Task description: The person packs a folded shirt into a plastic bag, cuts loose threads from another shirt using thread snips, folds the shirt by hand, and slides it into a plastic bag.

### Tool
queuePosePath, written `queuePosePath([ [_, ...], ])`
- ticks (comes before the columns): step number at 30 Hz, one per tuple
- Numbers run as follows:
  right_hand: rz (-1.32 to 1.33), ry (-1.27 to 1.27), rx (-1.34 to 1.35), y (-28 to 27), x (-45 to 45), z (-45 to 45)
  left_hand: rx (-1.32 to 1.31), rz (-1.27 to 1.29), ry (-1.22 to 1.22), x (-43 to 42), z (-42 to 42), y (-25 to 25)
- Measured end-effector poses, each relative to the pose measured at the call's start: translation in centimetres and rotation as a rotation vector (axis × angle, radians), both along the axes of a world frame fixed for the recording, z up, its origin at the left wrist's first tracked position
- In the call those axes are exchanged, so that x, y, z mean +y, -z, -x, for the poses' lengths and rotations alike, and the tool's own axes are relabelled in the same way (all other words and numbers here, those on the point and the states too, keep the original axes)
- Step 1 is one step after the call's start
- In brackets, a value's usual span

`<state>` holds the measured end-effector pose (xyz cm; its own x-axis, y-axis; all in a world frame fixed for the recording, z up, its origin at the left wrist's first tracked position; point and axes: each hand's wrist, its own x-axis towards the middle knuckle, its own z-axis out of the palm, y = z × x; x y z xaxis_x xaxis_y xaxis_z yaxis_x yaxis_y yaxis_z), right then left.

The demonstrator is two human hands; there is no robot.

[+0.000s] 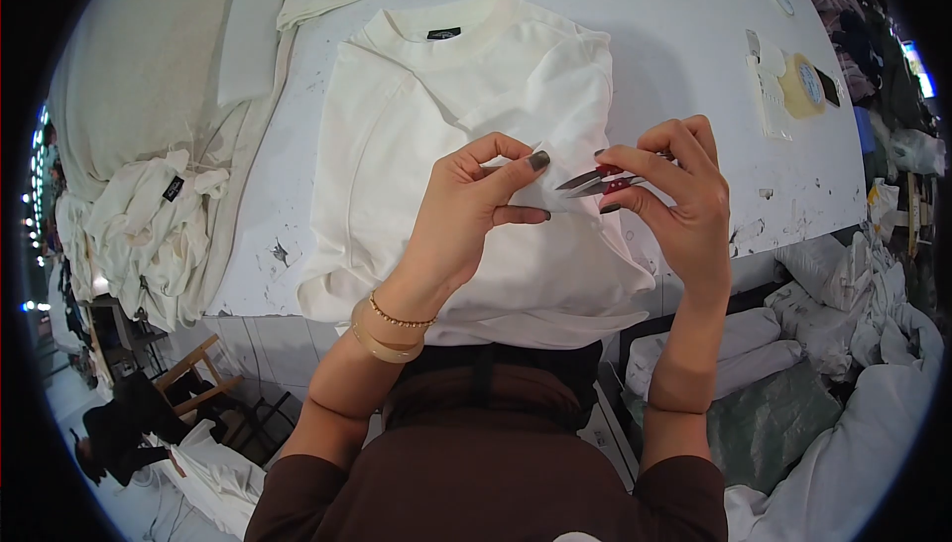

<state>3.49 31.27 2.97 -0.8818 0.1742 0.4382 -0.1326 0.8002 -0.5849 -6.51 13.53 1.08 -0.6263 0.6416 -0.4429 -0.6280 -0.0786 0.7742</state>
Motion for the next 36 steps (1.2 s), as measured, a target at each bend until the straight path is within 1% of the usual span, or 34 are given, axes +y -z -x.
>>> queuePosePath([
  [5, -0.015, 0.068, 0.033, 0.3, 0.2, -0.5, -0.063, -0.011, -0.006, -0.2, 0.3, 0.7],
  [21, -0.075, 0.057, 0.060, 0.2, -0.8, -0.1, -0.065, -0.010, -0.014, -0.1, 0.1, 0.7],
  [27, -0.088, 0.039, 0.098, 0.9, -0.9, 0.0, -0.076, -0.011, -0.016, 0.0, 0.2, 0.7],
  [29, 0.551, 0.132, 0.138, 1.9, -1.3, 0.0, -0.076, -0.022, -0.018, -0.1, 0.2, 0.9],
  [30, 0.740, 0.119, 0.172, 2.7, -1.2, -0.1, -0.058, -0.028, 0.025, -0.2, 0.3, 1.0],
  [31, 0.752, 0.148, 0.098, 3.9, -1.0, -0.6, -0.039, -0.033, 0.067, -0.4, 0.5, 0.9],
  [32, 0.689, 0.171, -0.027, 4.1, -1.3, -1.1, -0.038, -0.035, 0.064, -0.7, 0.3, 0.8],
  [33, 0.618, 0.186, -0.152, 4.3, -1.6, -1.6, 0.424, 0.134, 0.114, -1.2, -0.1, 0.7],
  [34, 0.523, 0.234, -0.161, 4.1, -2.7, -1.9, 0.886, 0.309, 0.156, -1.9, -0.5, 0.5],
  [35, 0.427, 0.278, -0.166, 4.2, -3.7, -2.0, 1.250, 0.434, 0.174, -3.4, -0.7, 1.1],
  [36, 0.315, 0.267, -0.112, 5.2, -4.0, -2.1, 1.352, 0.626, 0.243, -4.8, -1.5, 0.9],
])
